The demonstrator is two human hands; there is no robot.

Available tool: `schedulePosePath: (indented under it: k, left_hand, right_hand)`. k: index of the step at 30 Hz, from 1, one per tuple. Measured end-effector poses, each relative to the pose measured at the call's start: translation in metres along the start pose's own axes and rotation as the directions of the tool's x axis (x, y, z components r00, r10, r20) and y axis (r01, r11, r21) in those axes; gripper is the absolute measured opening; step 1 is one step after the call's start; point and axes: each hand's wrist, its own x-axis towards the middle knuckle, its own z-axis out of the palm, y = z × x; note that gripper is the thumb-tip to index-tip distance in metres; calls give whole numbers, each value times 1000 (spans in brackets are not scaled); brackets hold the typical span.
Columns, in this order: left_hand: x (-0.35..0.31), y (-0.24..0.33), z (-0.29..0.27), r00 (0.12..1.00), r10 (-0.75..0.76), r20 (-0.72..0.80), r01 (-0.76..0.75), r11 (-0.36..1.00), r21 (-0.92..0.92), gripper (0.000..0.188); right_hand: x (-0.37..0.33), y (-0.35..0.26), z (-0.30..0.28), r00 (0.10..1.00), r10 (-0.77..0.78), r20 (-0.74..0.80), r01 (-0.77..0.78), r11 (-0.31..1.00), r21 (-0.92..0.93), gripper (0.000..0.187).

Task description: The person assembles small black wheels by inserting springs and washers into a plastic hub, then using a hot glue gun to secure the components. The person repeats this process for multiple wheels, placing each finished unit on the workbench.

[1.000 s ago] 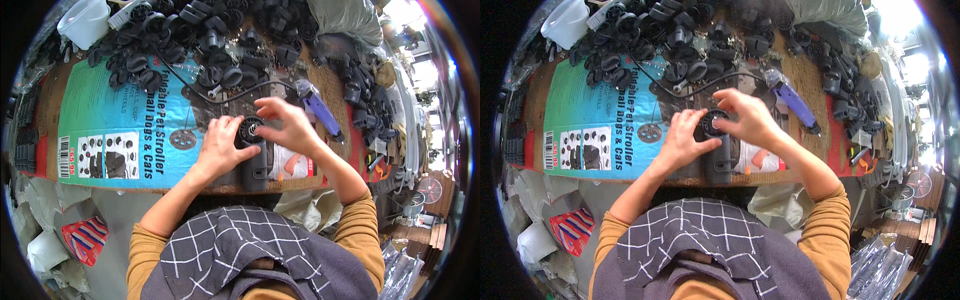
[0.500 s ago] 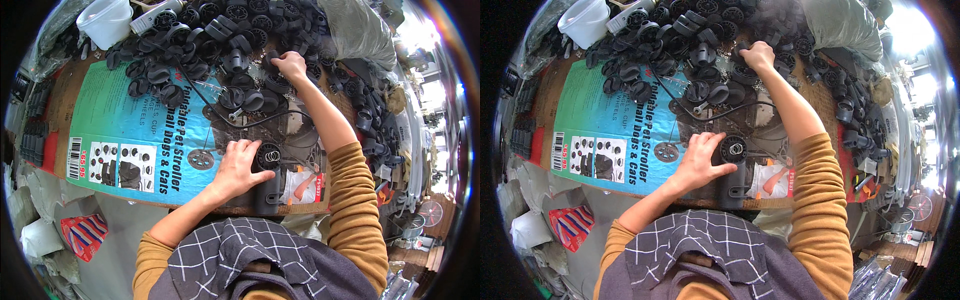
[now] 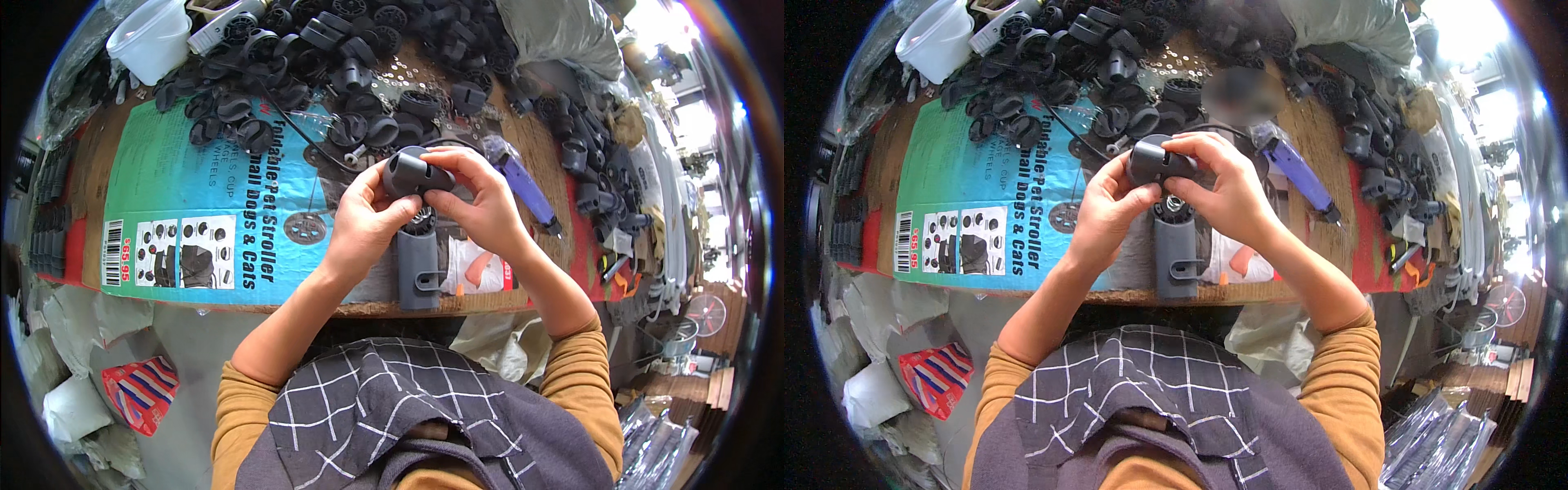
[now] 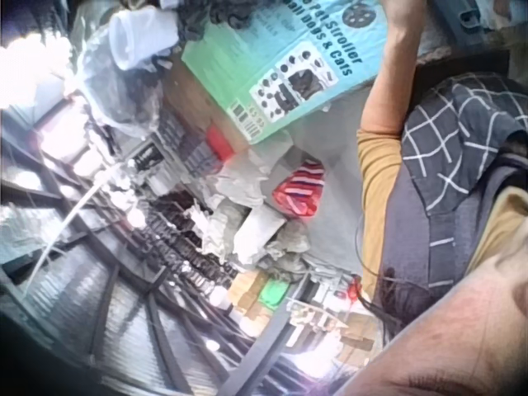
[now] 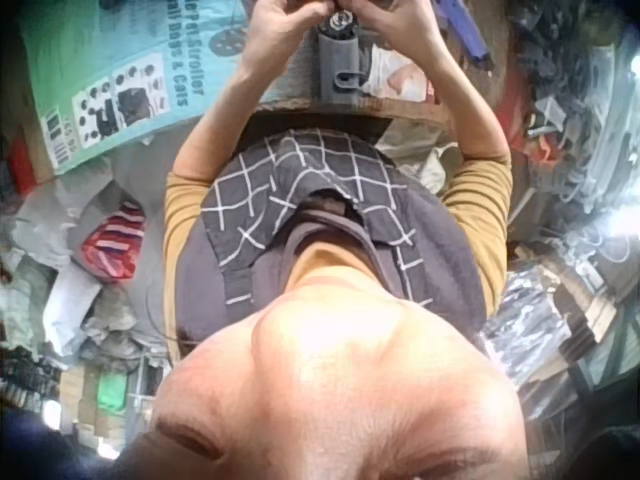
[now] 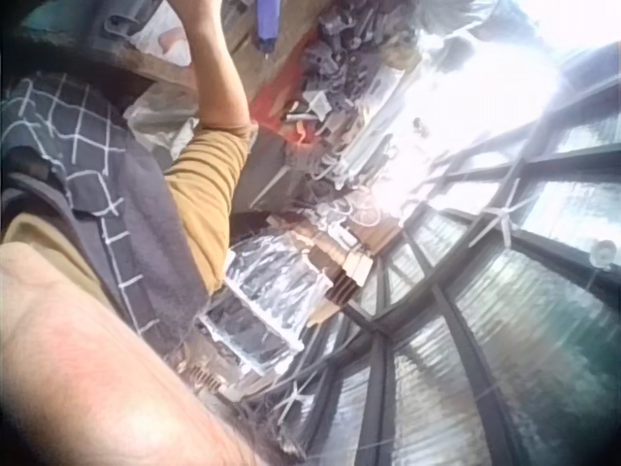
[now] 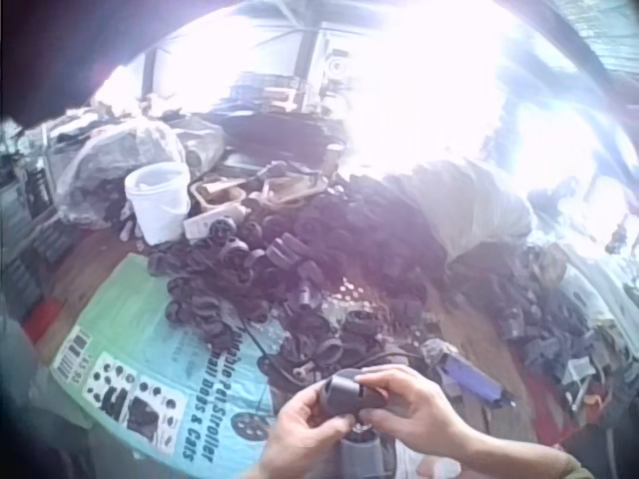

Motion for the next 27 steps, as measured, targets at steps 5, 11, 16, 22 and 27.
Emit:
schedulePosePath:
  k: [5,11,16,22,27]
  left_hand:
    - [-13,-8,-7,999,41,-20,-21,793,609,85]
    - [-8,-31,-21,997,53,64,-74,239,968,92]
    - [-6,-34,-22,997,34,67,-72,220,973,90]
    - [-6,-34,-22,998,12,58,-59,253,966,78]
    - [-3,-35,-28,996,44,78,-87,305,948,71]
  right_hand:
    - [-39,38,-16,967,8,-256,-12,1000,-14,34]
    - [-59,70,-22,929,313,-200,-346,924,-161,31]
    - [-49,39,-16,983,2,-185,-30,989,-145,37]
    - [-24,25,4,987,-153,54,162,908,-385,33]
    - [-23,41,5,981,-144,127,185,885,-428,31]
